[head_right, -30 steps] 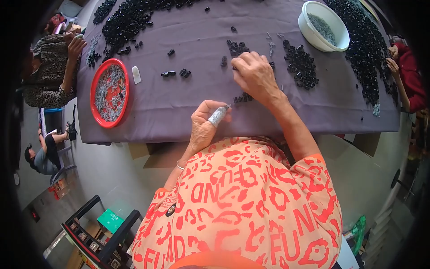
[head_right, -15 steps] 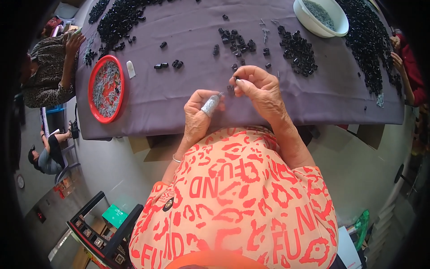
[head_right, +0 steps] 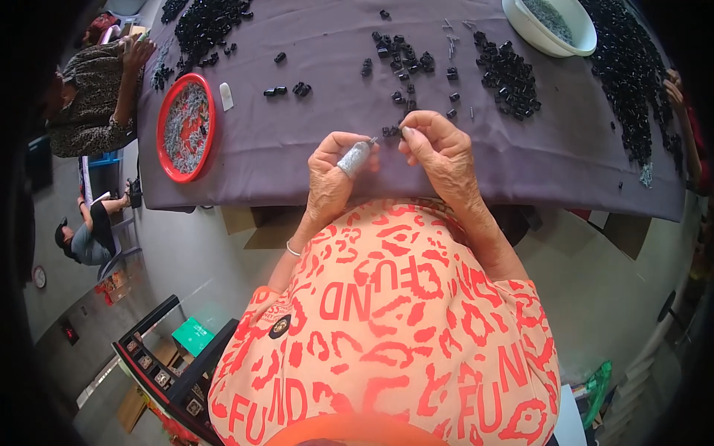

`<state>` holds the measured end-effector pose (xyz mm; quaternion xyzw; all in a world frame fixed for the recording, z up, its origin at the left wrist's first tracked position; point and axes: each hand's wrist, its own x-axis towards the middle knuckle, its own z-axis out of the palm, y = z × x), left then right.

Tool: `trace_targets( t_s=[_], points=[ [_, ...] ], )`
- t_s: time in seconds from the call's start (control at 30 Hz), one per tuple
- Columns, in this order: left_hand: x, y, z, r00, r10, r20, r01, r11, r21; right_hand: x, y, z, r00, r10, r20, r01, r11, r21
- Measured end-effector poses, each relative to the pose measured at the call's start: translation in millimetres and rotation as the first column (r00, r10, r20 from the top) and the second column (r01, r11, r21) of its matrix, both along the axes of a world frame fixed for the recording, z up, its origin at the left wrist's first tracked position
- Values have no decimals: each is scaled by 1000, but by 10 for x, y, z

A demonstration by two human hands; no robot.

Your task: The person repeatedly picks up small springs and plastic components from the table and inserts the springs into the plastic components by hand to assemble them.

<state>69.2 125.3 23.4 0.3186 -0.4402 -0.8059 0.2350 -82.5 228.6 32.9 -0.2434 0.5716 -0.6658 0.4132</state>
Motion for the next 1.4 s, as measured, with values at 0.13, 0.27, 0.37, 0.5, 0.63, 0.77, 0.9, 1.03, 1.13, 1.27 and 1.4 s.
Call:
trace_targets(
  t_s=[0.13,0.27,0.37,0.5,0.63,0.77,0.9,1.03,1.13,1.27,1.4],
  points=[
    [-10,30,91,1000,-7,-4,7,999,-33,8,38,107,997,80,-2,-80,996,-24],
    [-8,50,171,999,-42,11,43,993,-106,40,47,141,999,49,1,-49,997,-51],
    [-2,64,213,998,-50,41,56,986,-158,-51,109,59,983,182,-11,-183,981,-64],
    [-14,87,263,994,-59,89,80,963,-258,-6,111,93,991,131,16,-129,987,-97],
    [-9,118,287,993,-69,94,92,956,-277,23,139,72,980,117,-163,-122,992,-23],
    [7,108,260,987,-67,145,113,934,-340,-6,154,38,938,156,-309,-178,983,-44],
    [22,106,245,984,-63,166,124,913,-389,33,153,61,977,156,-148,-157,988,4],
    [12,116,209,990,-44,134,92,920,-380,69,143,26,973,167,-161,-170,985,-5],
    [16,124,201,990,-36,134,85,923,-375,116,110,96,986,140,-93,-137,990,45],
    [15,140,204,990,-36,134,79,941,-330,118,109,24,992,119,-47,-119,993,5],
    [13,158,184,991,-39,130,76,951,-298,121,106,38,990,132,-55,-130,991,37]
  ],
)
